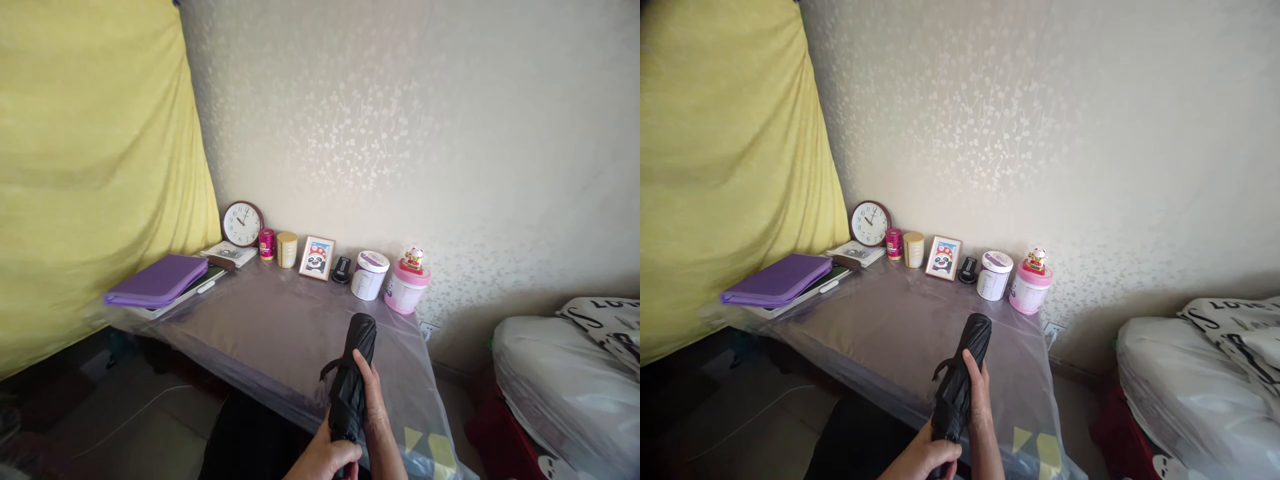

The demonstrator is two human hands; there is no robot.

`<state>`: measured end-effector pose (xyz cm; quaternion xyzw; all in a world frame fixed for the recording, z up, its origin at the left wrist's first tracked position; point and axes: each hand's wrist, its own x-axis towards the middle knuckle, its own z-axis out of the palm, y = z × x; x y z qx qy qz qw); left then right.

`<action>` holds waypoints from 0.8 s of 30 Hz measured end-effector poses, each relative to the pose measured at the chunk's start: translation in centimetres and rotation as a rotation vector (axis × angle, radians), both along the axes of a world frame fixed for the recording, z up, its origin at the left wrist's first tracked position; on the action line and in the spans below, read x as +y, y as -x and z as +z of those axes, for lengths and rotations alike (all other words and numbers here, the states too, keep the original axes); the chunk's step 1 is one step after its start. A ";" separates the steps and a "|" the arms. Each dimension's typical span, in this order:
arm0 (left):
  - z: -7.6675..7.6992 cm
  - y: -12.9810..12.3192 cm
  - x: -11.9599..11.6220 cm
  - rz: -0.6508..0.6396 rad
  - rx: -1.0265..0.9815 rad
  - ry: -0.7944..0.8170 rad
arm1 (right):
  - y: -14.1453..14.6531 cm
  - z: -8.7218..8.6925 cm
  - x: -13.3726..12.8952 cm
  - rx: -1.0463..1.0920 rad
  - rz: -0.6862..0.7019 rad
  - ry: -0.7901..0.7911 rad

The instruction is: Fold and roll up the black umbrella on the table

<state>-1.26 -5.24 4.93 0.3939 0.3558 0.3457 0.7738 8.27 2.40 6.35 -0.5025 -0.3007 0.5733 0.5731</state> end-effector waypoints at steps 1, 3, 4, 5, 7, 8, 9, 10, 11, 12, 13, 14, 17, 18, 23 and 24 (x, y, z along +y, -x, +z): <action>-0.2 -0.1 0.0 0.020 0.053 -0.009 | 0.0 -0.2 0.1 -0.030 0.010 -0.004; -0.8 -0.4 0.0 0.070 0.185 -0.018 | -0.1 -0.6 0.3 -0.078 0.043 -0.014; -1.2 -0.5 0.0 0.109 0.263 -0.027 | 0.0 -0.7 0.3 -0.104 0.038 -0.028; -1.6 -0.6 0.0 0.154 0.337 -0.048 | 0.0 -0.8 0.3 -0.129 0.023 -0.042; -2.3 -0.5 -0.1 0.257 0.474 -0.148 | 0.1 -0.9 0.3 -0.168 -0.020 -0.064; -2.5 -0.4 -0.1 0.304 0.530 -0.211 | 0.2 -1.0 0.3 -0.178 -0.037 -0.067; -2.6 -0.2 -0.1 0.341 0.573 -0.266 | 0.3 -1.1 0.3 -0.181 -0.050 -0.063; -2.6 0.0 -0.1 0.358 0.599 -0.300 | 0.3 -1.1 0.3 -0.176 -0.058 -0.055; -2.3 0.2 -0.1 0.356 0.610 -0.309 | 0.3 -1.2 0.3 -0.167 -0.064 -0.044; -2.0 0.4 -0.1 0.341 0.607 -0.294 | 0.3 -1.2 0.3 -0.152 -0.066 -0.030; -1.5 0.7 -0.1 0.306 0.584 -0.264 | 0.3 -1.3 0.3 -0.133 -0.070 -0.013; -0.9 0.9 -0.1 0.253 0.540 -0.224 | 0.2 -1.3 0.4 -0.109 -0.073 0.004; 0.6 1.3 0.0 0.081 0.289 -0.093 | 0.1 -1.3 0.5 -0.004 -0.044 0.050; 0.9 1.3 0.0 0.039 0.201 -0.067 | 0.0 -1.2 0.5 0.032 -0.021 0.063; 0.2 0.5 0.1 0.073 0.145 -0.082 | -0.1 -0.8 0.3 0.014 -0.014 0.026; -0.2 0.2 0.1 0.107 0.210 -0.082 | -0.1 -0.7 0.2 -0.019 -0.029 0.006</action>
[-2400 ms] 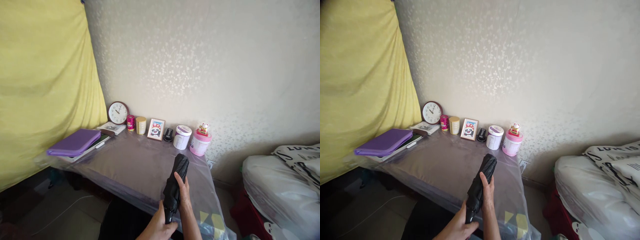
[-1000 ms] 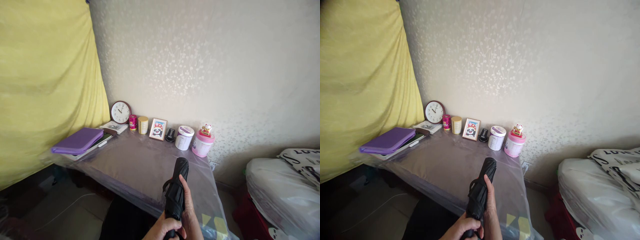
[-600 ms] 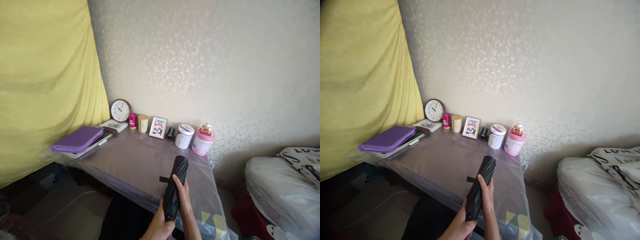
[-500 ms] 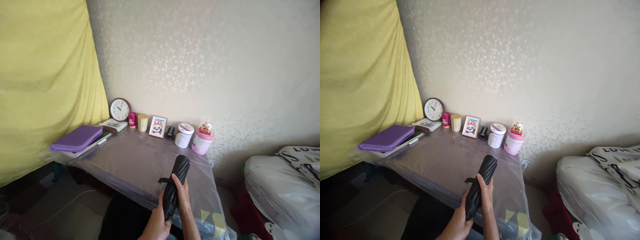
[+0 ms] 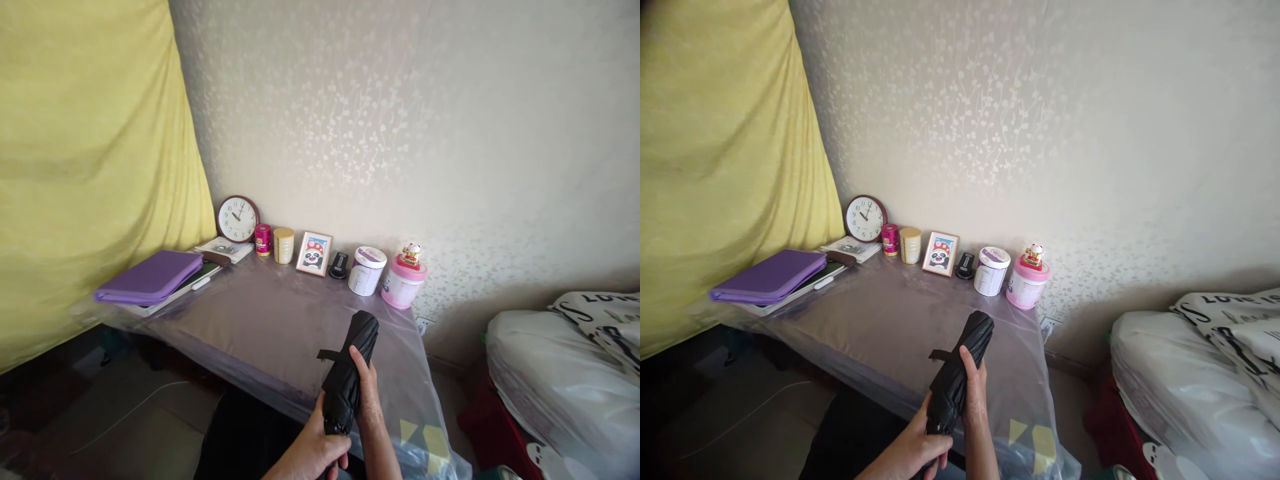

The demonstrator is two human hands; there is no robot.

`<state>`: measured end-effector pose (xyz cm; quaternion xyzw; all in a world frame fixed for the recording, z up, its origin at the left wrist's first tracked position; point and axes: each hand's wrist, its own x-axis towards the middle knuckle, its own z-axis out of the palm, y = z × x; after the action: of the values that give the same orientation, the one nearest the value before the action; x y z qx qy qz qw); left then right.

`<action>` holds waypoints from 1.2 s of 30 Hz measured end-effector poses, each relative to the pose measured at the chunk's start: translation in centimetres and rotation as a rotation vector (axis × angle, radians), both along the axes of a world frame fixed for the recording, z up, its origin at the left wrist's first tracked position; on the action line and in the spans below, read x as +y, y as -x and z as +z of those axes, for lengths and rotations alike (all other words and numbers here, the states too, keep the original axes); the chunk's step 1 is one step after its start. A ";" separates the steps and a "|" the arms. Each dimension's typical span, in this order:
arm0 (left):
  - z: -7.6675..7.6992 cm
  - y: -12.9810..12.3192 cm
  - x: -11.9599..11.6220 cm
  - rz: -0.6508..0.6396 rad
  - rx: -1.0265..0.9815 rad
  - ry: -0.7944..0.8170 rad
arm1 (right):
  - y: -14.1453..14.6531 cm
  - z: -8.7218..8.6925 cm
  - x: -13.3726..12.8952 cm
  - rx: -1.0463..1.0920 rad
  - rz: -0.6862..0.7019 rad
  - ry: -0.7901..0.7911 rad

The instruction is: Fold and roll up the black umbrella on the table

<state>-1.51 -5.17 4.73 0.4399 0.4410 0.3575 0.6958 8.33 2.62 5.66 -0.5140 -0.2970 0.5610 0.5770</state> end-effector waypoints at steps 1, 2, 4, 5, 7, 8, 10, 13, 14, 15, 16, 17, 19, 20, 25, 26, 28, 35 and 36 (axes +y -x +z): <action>-0.5 -0.2 0.0 0.037 0.083 -0.005 | 0.1 0.1 -0.1 -0.028 -0.009 -0.015; -1.0 -0.2 0.0 0.069 0.173 -0.030 | 0.2 0.1 -0.1 -0.049 -0.011 -0.024; -1.9 -0.2 0.0 0.137 0.361 -0.125 | 0.4 0.1 -0.2 -0.069 -0.011 -0.037; -2.2 0.0 0.0 0.162 0.443 -0.174 | 0.5 0.0 -0.2 -0.072 -0.014 -0.043; -2.4 0.4 -0.1 0.181 0.565 -0.219 | 0.7 -0.1 -0.3 -0.072 -0.025 -0.048; -2.3 0.6 -0.1 0.178 0.599 -0.214 | 0.8 -0.2 -0.3 -0.067 -0.029 -0.046; -1.7 0.9 -0.2 0.157 0.579 -0.225 | 0.8 -0.5 -0.3 -0.051 -0.030 -0.031; 0.1 1.3 -0.2 0.083 0.376 -0.184 | 0.5 -0.7 -0.1 -0.011 -0.036 -0.010; 0.6 1.4 -0.3 0.050 0.297 -0.111 | 0.4 -0.7 -0.1 0.004 -0.037 -0.008; 1.0 1.4 -0.3 0.005 0.199 -0.068 | 0.3 -0.7 -0.1 0.018 -0.037 -0.007; 1.2 1.4 -0.3 -0.020 0.132 -0.044 | 0.2 -0.6 0.0 0.030 -0.034 -0.006; 1.3 1.4 -0.3 -0.035 0.087 -0.036 | 0.2 -0.5 0.0 0.037 -0.030 -0.006; 0.9 1.2 -0.2 -0.019 0.100 -0.048 | 0.2 -0.4 0.0 0.035 -0.024 -0.015; 0.4 1.1 -0.2 0.005 0.154 -0.060 | 0.2 -0.3 0.0 0.024 -0.026 -0.026; -1.9 1.5 0.3 0.099 0.644 -0.346 | 0.5 -1.0 0.4 -0.052 -0.070 -0.079; -2.1 1.7 0.4 0.088 0.730 -0.398 | 0.6 -1.2 0.5 -0.048 -0.073 -0.075; -2.0 2.3 0.8 0.045 0.844 -0.433 | 0.7 -1.6 0.7 -0.025 -0.076 -0.060; 1.3 3.1 1.8 0.015 0.851 -0.413 | 0.7 -1.7 0.8 0.042 -0.076 -0.021; 1.7 2.9 1.9 0.037 0.856 -0.418 | 0.7 -1.7 0.9 0.043 -0.079 -0.018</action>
<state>-4.43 -3.23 6.38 0.6702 0.6144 0.2377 0.3418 7.65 3.48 3.92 -0.5079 -0.2690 0.5461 0.6095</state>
